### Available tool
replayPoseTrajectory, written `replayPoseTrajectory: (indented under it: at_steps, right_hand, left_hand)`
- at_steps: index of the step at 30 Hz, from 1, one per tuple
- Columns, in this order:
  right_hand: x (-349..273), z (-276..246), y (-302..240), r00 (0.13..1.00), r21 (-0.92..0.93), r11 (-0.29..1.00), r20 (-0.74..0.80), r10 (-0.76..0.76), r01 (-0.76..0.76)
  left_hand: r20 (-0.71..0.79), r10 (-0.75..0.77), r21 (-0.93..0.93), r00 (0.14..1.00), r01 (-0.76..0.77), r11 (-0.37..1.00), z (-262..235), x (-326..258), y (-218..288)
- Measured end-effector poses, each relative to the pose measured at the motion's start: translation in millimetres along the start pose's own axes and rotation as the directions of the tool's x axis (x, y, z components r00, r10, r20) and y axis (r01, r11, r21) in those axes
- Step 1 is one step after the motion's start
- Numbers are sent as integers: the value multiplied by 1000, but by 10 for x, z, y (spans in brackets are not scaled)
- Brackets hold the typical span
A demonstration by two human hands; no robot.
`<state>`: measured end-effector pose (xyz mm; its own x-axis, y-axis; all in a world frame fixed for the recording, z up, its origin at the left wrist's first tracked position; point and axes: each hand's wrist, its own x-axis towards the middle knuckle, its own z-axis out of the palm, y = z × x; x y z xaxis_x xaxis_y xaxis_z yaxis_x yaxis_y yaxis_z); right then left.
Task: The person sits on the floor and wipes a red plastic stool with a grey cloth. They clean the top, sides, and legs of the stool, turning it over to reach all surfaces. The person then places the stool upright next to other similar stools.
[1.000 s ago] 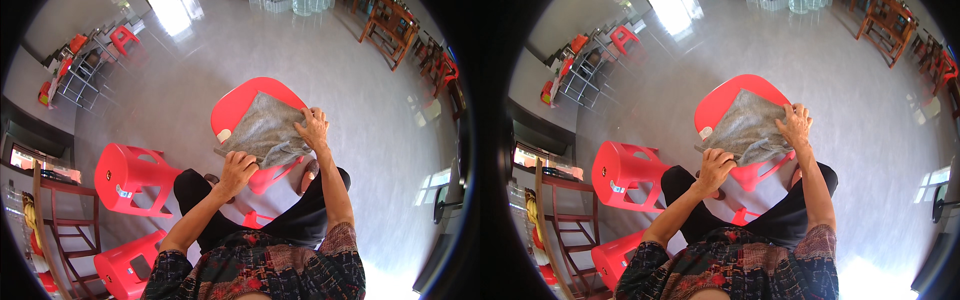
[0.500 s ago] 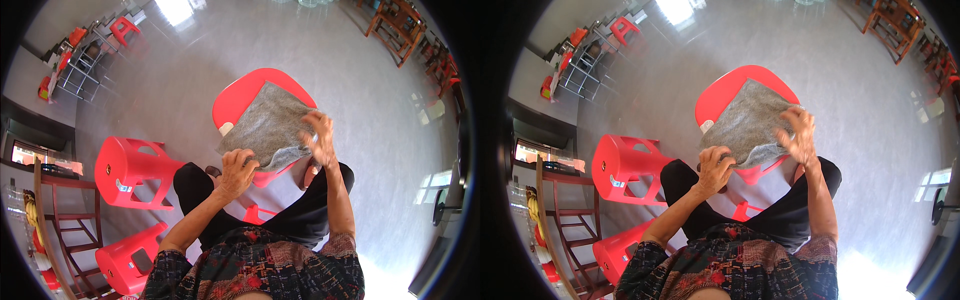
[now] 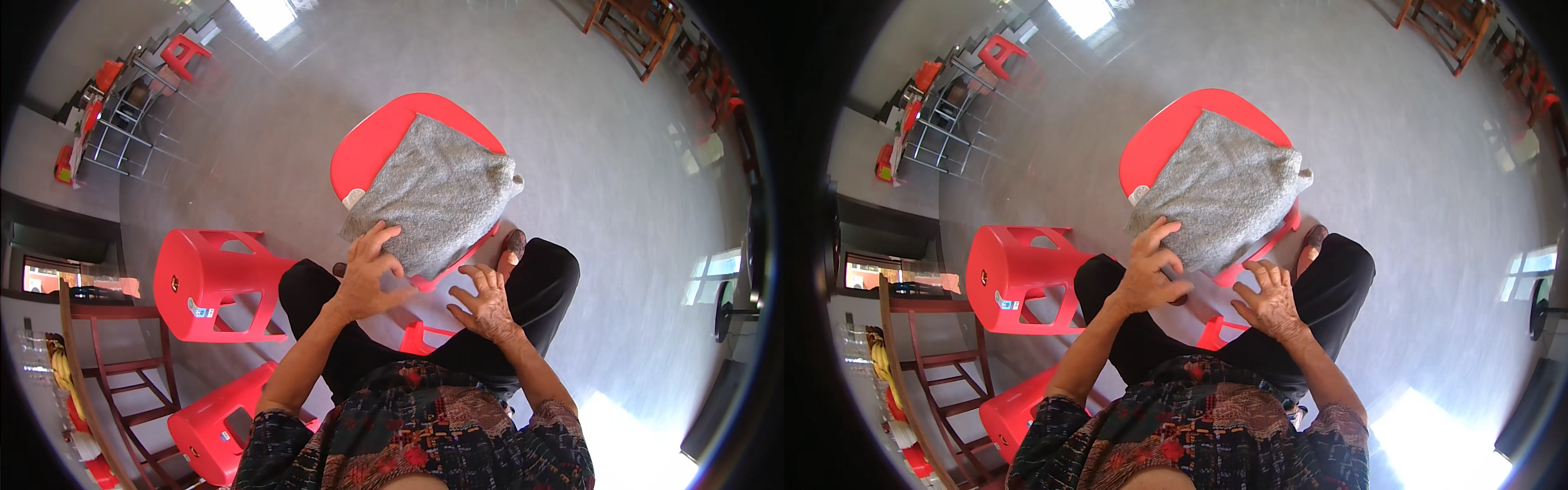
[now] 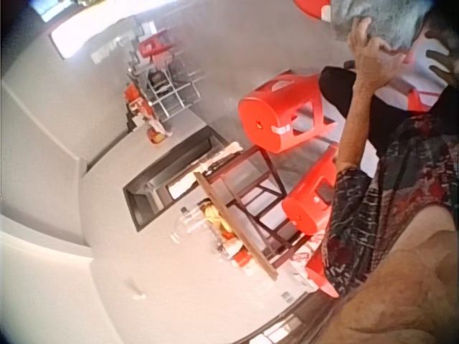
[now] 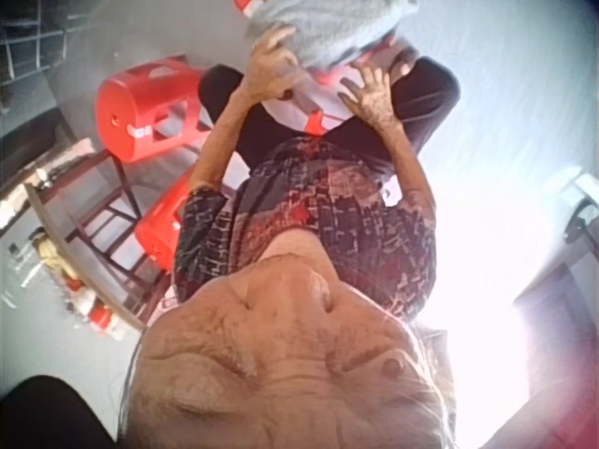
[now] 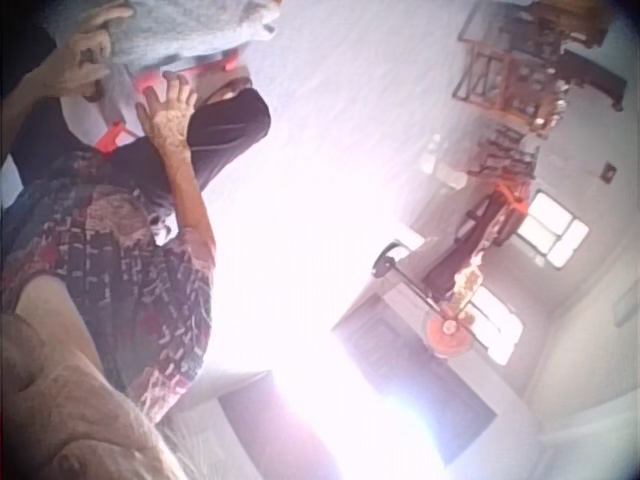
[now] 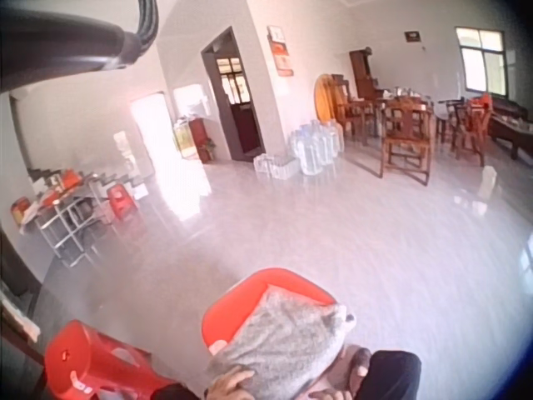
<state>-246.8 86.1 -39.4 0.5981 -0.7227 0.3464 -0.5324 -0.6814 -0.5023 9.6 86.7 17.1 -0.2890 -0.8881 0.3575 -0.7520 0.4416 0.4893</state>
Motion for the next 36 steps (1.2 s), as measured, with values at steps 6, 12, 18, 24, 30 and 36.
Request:
replayPoseTrajectory:
  at_steps: [6,12,18,24,30,36]
  right_hand:
    - [265,21,548,651,530,673,-268,710,-516]
    - [961,-355,1087,671,457,707,-273,690,-540]
    - [1087,-354,1482,729,633,570,-15,685,-524]
    - [1120,-819,1341,806,757,485,93,584,-438]
    - [1557,-1365,1269,877,904,425,-181,446,-30]
    - [1685,-1445,1151,901,895,446,-186,392,-9]
  left_hand:
    - [-379,-335,-128,863,310,942,39,106,-389]
    - [-279,-321,224,905,386,895,91,509,-620]
    - [6,-599,223,801,583,782,197,897,-733]
    - [165,-623,-675,765,548,494,-255,1125,-596]
    - [-82,-424,-739,902,231,633,-959,1708,-304]
    - [-177,-342,-639,923,156,753,-1191,1646,-134]
